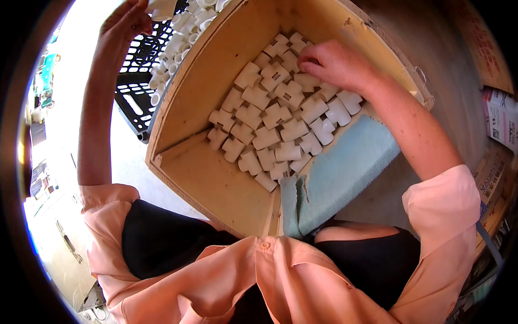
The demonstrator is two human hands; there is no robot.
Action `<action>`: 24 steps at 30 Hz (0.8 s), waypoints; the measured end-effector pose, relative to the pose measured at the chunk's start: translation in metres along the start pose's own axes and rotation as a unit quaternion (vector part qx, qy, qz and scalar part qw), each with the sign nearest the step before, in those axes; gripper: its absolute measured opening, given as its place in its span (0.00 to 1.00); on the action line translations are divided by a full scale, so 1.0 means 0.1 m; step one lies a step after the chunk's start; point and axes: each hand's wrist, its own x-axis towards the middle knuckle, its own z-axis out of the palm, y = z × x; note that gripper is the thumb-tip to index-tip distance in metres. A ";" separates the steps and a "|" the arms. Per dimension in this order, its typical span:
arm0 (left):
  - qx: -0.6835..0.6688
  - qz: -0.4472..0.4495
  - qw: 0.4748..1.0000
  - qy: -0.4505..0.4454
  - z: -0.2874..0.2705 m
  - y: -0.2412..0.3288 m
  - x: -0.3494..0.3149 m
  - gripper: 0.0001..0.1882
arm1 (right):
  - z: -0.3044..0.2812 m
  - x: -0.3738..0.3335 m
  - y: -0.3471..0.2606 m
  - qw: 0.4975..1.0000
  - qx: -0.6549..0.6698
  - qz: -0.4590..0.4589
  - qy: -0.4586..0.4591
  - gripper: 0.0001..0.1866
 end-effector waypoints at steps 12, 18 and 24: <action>0.037 -0.130 0.931 -0.340 0.87 0.22 -0.95 0.13 | -0.13 -0.11 -0.69 0.950 0.312 -0.019 -0.021 0.19; 0.049 -0.243 0.906 -0.344 1.07 -0.07 -1.17 0.11 | 0.08 -0.26 -0.87 0.951 0.284 -0.044 -0.115 0.19; 0.030 -0.280 0.890 -0.360 1.12 -0.16 -1.26 0.10 | 0.10 -0.28 -0.94 0.955 0.249 -0.011 -0.162 0.13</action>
